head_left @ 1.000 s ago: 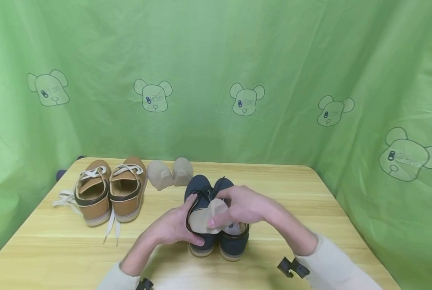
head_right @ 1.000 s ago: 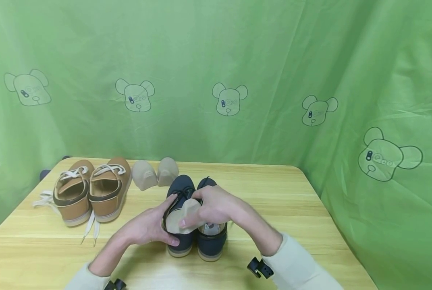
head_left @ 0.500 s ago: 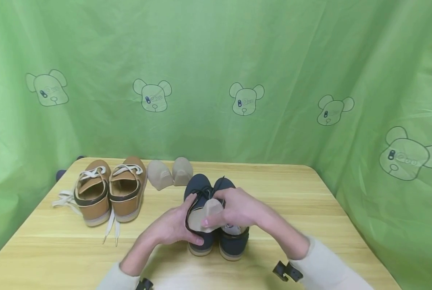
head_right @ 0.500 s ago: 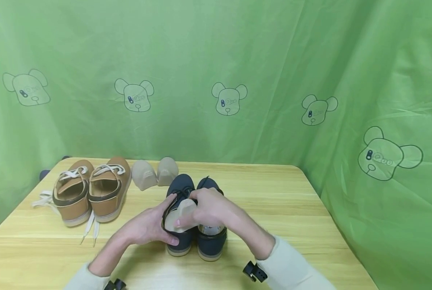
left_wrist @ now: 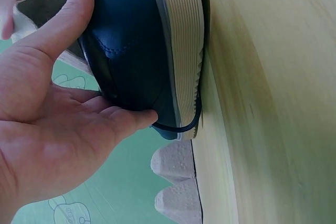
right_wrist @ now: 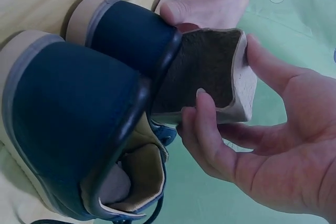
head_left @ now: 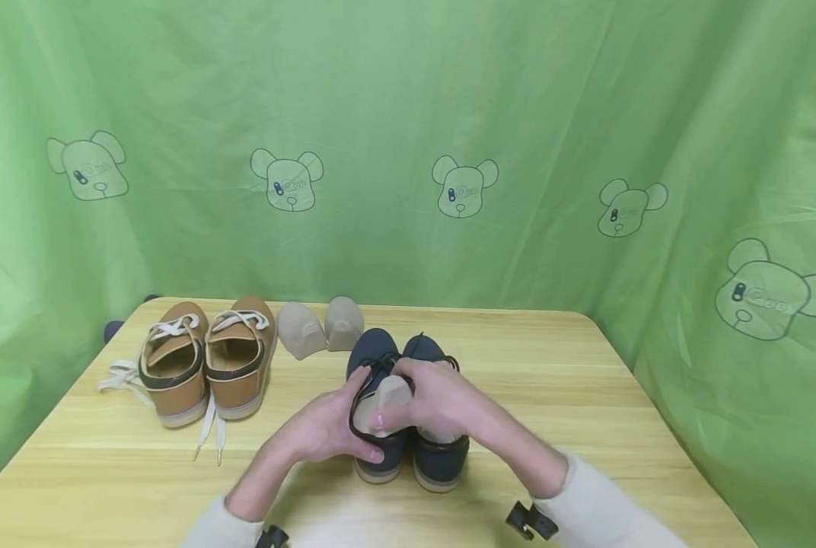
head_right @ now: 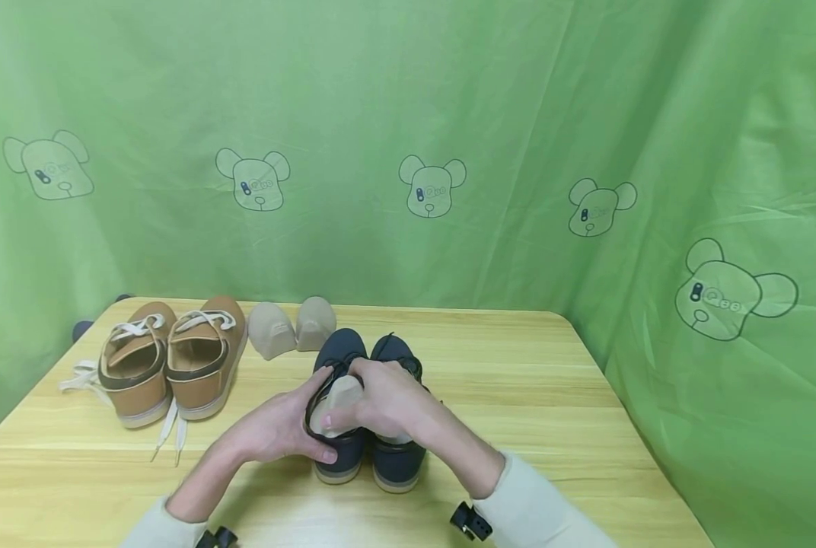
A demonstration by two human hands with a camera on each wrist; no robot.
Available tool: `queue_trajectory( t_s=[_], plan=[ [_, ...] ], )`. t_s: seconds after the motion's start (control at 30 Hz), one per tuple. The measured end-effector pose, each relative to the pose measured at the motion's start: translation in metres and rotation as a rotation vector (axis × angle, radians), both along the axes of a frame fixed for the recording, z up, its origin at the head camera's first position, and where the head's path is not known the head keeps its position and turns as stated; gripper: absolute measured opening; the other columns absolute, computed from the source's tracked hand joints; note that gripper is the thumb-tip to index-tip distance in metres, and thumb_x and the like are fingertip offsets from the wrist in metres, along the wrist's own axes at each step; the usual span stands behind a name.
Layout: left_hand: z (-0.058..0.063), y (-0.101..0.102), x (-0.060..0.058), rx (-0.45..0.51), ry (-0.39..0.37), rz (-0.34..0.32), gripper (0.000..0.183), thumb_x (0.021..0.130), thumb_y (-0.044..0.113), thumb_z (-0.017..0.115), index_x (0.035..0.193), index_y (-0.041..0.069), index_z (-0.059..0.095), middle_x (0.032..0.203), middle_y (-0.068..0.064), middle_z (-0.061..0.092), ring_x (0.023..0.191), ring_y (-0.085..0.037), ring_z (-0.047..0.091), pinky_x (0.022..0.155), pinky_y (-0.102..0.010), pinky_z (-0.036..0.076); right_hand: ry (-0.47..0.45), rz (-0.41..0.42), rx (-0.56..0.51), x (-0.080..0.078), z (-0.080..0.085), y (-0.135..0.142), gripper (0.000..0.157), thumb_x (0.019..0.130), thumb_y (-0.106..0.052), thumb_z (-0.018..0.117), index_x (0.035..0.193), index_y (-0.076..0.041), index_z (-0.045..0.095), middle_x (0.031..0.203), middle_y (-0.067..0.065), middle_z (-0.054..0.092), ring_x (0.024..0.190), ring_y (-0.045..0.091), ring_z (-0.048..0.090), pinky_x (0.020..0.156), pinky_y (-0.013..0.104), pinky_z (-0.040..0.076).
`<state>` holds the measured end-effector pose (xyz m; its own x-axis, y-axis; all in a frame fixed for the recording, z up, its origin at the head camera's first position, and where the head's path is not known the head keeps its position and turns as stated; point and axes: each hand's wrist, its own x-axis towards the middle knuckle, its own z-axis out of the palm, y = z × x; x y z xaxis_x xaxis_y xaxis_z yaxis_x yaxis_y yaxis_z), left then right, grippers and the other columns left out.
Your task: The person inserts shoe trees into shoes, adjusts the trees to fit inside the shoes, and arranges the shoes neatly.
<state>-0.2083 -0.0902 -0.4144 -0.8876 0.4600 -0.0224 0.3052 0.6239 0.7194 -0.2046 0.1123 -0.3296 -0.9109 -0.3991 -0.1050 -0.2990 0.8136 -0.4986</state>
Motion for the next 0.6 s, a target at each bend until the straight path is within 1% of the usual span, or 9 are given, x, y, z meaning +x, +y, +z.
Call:
queue_trajectory(
  t_s=[0.07,0.13,0.23,0.3,0.37,0.6],
  plan=[
    [0.000,0.000,0.000,0.001,0.000,0.000,0.131,0.066,0.041,0.095,0.161,0.001,0.014,0.152,-0.029,0.046,0.130,-0.036,0.057,0.109,-0.051,0.046,0.006,-0.002,-0.003,0.000,-0.003,-0.001,0.069,0.073,-0.052,0.087,0.124,-0.011,0.066,0.102,0.002,0.071,0.095,0.020,0.063,0.084,0.042,0.054],
    [0.000,0.000,0.000,0.001,-0.004,0.001,0.131,0.066,0.041,0.094,0.161,0.000,0.014,0.154,-0.029,0.043,0.131,-0.037,0.056,0.109,-0.051,0.046,0.018,-0.005,0.003,-0.001,-0.008,-0.002,0.068,0.072,-0.053,0.087,0.122,-0.012,0.065,0.102,0.002,0.070,0.096,0.021,0.063,0.083,0.042,0.053],
    [0.001,0.000,0.001,-0.001,-0.008,-0.001,0.130,0.067,0.042,0.094,0.161,0.000,0.014,0.155,-0.029,0.042,0.132,-0.037,0.056,0.110,-0.052,0.045,0.045,-0.020,0.026,-0.002,-0.015,-0.004,0.063,0.071,-0.056,0.087,0.114,-0.016,0.065,0.098,0.001,0.068,0.094,0.021,0.062,0.080,0.040,0.052],
    [0.001,0.000,0.001,0.001,-0.011,-0.004,0.130,0.068,0.042,0.093,0.161,0.000,0.013,0.153,-0.029,0.044,0.131,-0.037,0.056,0.109,-0.052,0.046,0.062,-0.030,0.034,-0.003,-0.019,-0.005,0.059,0.070,-0.057,0.087,0.108,-0.018,0.063,0.094,0.000,0.066,0.091,0.020,0.061,0.076,0.039,0.051],
    [0.001,0.000,0.000,0.002,-0.008,-0.009,0.130,0.069,0.042,0.093,0.161,-0.001,0.013,0.151,-0.029,0.046,0.130,-0.036,0.057,0.108,-0.051,0.046,0.071,-0.041,0.031,-0.003,-0.022,-0.006,0.058,0.070,-0.058,0.087,0.104,-0.019,0.062,0.091,0.000,0.064,0.088,0.019,0.060,0.074,0.038,0.051],
    [0.001,-0.002,0.001,0.001,-0.005,-0.013,0.130,0.069,0.044,0.092,0.161,-0.001,0.013,0.151,-0.029,0.046,0.130,-0.035,0.057,0.108,-0.051,0.047,0.089,-0.081,0.014,-0.003,-0.029,-0.010,0.064,0.069,-0.061,0.086,0.109,-0.020,0.058,0.096,0.005,0.059,0.087,0.022,0.058,0.071,0.038,0.050]
  ],
)
